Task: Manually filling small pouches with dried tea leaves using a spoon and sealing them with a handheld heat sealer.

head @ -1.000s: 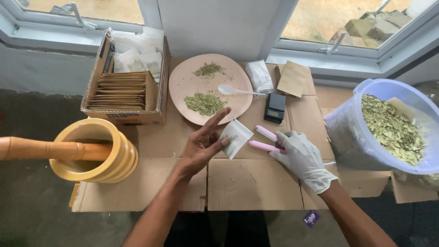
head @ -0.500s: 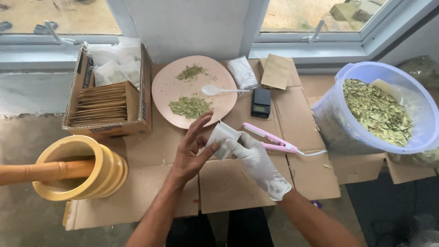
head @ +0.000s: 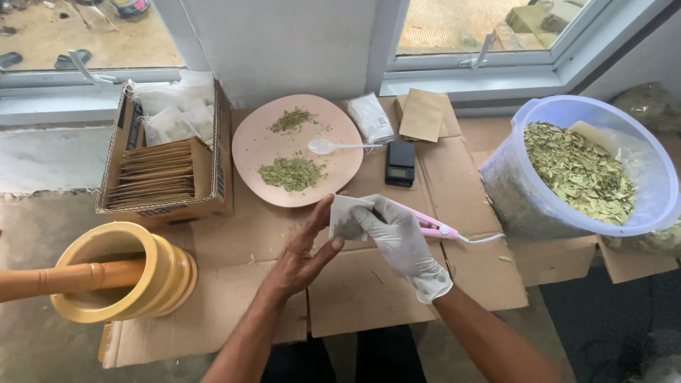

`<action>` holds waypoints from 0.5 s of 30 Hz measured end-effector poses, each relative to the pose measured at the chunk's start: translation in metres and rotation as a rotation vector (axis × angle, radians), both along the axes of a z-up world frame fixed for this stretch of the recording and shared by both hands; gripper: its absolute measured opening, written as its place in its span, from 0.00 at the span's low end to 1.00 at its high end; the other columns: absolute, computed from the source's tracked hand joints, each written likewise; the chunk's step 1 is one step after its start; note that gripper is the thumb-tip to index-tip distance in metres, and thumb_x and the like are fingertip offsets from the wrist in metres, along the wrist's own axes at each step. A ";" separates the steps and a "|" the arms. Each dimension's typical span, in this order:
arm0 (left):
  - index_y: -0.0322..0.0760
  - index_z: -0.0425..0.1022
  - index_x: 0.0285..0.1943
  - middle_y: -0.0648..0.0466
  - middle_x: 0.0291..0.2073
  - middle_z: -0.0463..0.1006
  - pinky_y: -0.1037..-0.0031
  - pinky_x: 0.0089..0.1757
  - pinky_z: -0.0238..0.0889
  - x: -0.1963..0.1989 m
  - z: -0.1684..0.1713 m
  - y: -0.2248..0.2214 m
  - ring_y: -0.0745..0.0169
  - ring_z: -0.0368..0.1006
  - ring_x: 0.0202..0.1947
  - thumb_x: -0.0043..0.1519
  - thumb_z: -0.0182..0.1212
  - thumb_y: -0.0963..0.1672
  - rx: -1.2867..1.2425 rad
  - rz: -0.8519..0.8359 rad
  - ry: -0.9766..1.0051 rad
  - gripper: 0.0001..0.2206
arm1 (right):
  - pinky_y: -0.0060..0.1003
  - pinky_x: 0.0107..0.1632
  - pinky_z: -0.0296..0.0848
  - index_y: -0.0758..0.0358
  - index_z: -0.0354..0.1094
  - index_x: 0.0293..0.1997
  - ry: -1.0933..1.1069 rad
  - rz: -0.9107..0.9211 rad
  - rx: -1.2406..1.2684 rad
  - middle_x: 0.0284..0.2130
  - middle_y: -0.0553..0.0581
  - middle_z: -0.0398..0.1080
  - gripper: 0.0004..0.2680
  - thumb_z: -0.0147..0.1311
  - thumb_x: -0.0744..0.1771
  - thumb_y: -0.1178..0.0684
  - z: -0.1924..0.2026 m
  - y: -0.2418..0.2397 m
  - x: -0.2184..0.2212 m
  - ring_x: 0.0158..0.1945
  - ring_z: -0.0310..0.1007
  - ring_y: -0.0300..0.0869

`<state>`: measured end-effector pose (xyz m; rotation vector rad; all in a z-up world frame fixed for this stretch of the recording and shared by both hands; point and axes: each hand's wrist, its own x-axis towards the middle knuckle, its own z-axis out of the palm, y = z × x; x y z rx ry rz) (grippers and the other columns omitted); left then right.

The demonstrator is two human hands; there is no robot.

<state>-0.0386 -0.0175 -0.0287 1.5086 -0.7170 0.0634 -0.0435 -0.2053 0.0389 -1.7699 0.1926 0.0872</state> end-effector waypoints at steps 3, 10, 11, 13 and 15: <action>0.41 0.53 0.89 0.36 0.83 0.61 0.43 0.69 0.64 0.004 0.002 0.001 0.30 0.63 0.78 0.73 0.62 0.40 0.000 0.019 -0.061 0.34 | 0.40 0.52 0.84 0.51 0.85 0.45 0.008 0.001 0.017 0.34 0.52 0.84 0.02 0.70 0.70 0.51 0.003 -0.002 -0.003 0.42 0.77 0.32; 0.33 0.62 0.84 0.37 0.81 0.66 0.57 0.60 0.76 0.005 0.001 0.001 0.41 0.74 0.72 0.71 0.62 0.37 -0.013 0.034 -0.063 0.29 | 0.46 0.57 0.83 0.45 0.85 0.47 0.069 0.033 -0.116 0.40 0.56 0.86 0.04 0.69 0.69 0.48 -0.005 -0.010 0.006 0.47 0.86 0.41; 0.33 0.60 0.85 0.38 0.82 0.65 0.58 0.58 0.78 0.005 -0.002 0.000 0.44 0.76 0.68 0.71 0.62 0.37 -0.039 0.043 -0.034 0.31 | 0.46 0.56 0.83 0.46 0.85 0.47 0.092 0.040 -0.102 0.39 0.57 0.86 0.04 0.68 0.70 0.49 -0.001 -0.009 0.006 0.46 0.85 0.42; 0.32 0.57 0.87 0.39 0.82 0.64 0.59 0.56 0.79 0.004 -0.003 -0.001 0.48 0.78 0.64 0.70 0.62 0.36 -0.062 0.042 -0.005 0.33 | 0.45 0.56 0.84 0.47 0.86 0.47 0.115 0.036 -0.084 0.39 0.57 0.86 0.04 0.67 0.70 0.50 -0.001 -0.009 0.005 0.45 0.85 0.42; 0.32 0.56 0.87 0.41 0.83 0.63 0.66 0.54 0.78 0.004 0.000 -0.001 0.58 0.78 0.58 0.70 0.63 0.36 -0.021 0.086 -0.017 0.34 | 0.46 0.58 0.84 0.45 0.85 0.48 0.154 0.026 -0.103 0.41 0.58 0.86 0.04 0.67 0.70 0.49 -0.006 -0.011 0.005 0.46 0.87 0.44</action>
